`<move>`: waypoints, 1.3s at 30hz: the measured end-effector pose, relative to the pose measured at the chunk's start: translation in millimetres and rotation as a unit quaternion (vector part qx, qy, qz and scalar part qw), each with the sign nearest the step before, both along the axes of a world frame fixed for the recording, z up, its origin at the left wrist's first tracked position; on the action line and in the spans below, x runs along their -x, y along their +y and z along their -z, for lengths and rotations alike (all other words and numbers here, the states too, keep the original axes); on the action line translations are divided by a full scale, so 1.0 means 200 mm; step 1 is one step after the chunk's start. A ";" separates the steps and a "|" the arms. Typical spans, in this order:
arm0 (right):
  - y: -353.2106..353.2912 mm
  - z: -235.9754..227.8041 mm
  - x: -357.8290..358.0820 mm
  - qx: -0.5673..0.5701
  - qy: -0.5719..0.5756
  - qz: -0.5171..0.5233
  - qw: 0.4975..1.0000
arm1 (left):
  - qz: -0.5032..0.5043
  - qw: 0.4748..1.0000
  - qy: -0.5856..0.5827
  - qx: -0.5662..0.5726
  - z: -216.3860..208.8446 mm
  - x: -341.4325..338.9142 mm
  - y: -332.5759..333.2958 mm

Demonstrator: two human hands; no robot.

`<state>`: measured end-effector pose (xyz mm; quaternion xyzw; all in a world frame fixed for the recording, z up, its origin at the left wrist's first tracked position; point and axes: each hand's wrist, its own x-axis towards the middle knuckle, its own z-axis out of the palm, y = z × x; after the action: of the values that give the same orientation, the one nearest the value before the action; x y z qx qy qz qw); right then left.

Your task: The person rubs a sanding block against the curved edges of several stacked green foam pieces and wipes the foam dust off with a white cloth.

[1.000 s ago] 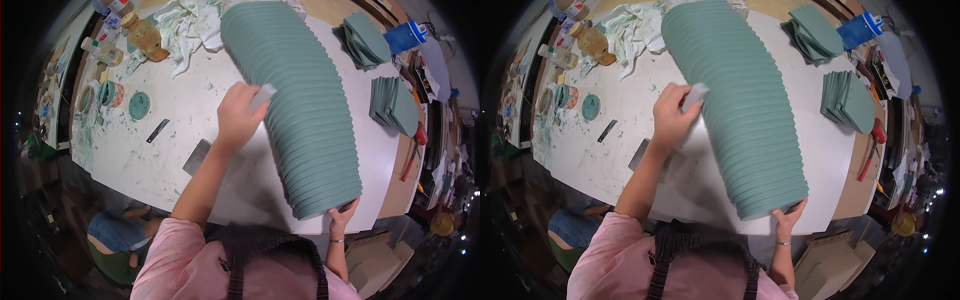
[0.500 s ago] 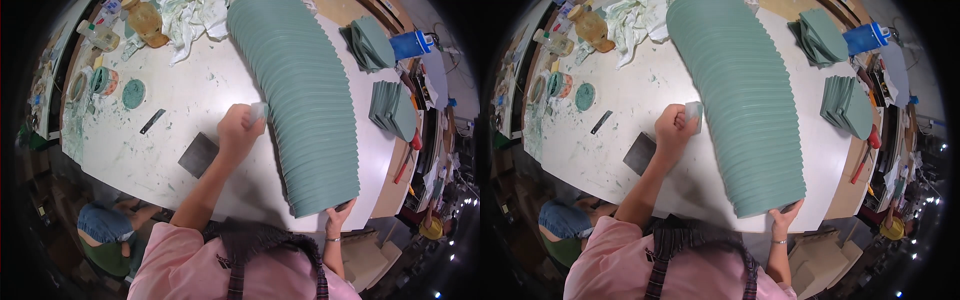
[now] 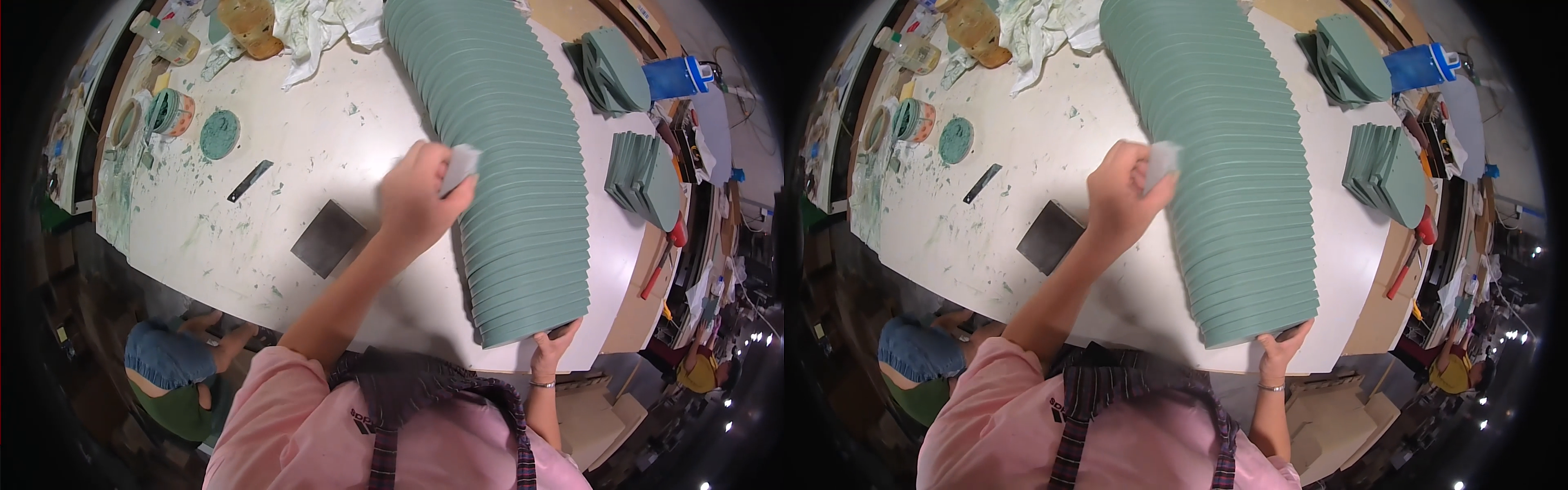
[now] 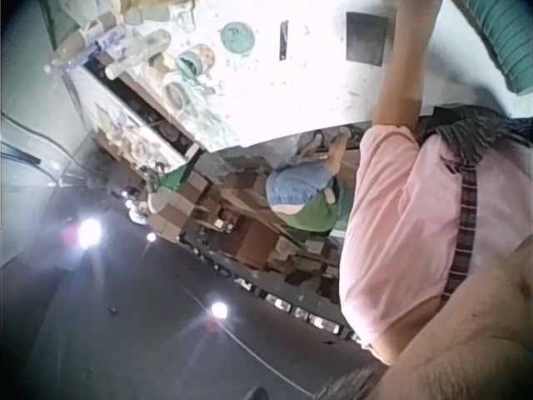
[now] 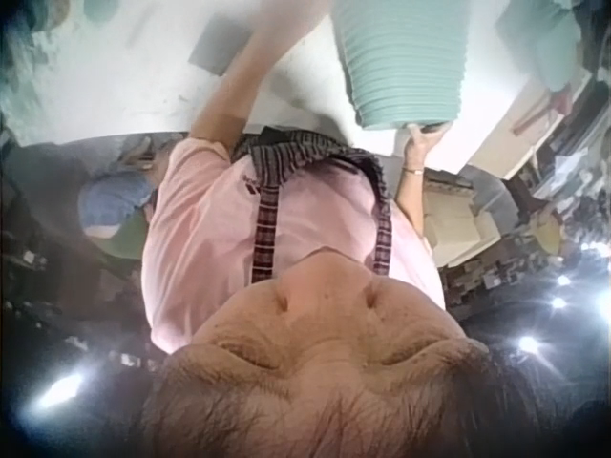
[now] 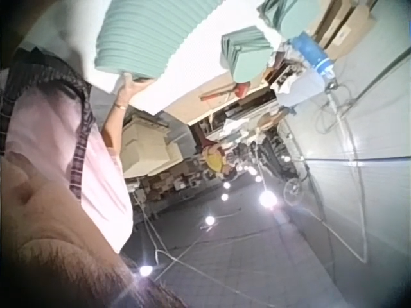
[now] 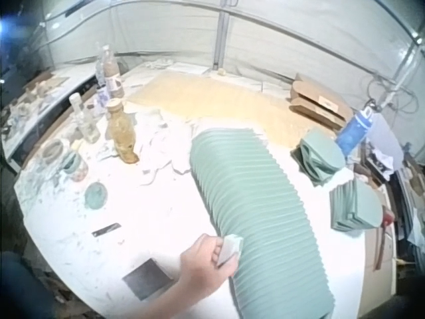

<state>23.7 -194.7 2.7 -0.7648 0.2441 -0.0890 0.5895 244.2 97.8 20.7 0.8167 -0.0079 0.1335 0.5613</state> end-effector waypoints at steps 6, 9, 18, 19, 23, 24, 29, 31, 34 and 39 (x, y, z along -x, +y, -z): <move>0.04 -0.02 -0.03 -0.001 -0.003 -0.005 1.000 | 0.011 0.993 0.114 -0.018 0.17 0.17 0.05; 0.02 -0.02 -0.01 0.003 -0.001 -0.005 1.000 | -0.003 0.996 -0.026 -0.081 0.09 0.12 0.10; 0.03 -0.02 -0.02 0.003 -0.002 0.001 1.000 | 0.023 0.979 -0.092 -0.181 0.05 0.11 0.14; 0.04 -0.02 -0.02 0.003 0.003 0.002 1.000 | 0.007 0.975 -0.101 -0.200 0.06 0.12 0.14; 0.02 -0.01 -0.02 0.001 -0.006 -0.011 1.000 | 0.026 0.976 -0.151 -0.155 -0.05 0.02 0.09; 0.02 0.00 -0.01 0.003 -0.007 -0.005 1.000 | 0.026 0.976 -0.152 -0.155 -0.05 0.03 0.10; 0.02 0.00 -0.01 0.004 -0.015 -0.008 1.000 | 0.019 0.976 -0.068 -0.208 0.04 0.16 0.16; 0.03 -0.01 -0.01 0.016 -0.004 -0.007 1.000 | 0.016 0.978 -0.100 -0.180 0.01 0.12 0.14; 0.01 0.00 0.00 0.025 -0.007 -0.008 1.000 | 0.023 0.981 -0.109 -0.158 -0.02 0.12 0.12; 0.02 0.00 -0.02 0.011 -0.008 -0.010 1.000 | 0.043 0.978 -0.019 -0.202 0.03 0.22 0.16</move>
<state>27.1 -190.6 3.5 -0.7728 0.2310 -0.0919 0.5839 200.5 129.3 15.3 0.9096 -0.0800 0.1204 0.3896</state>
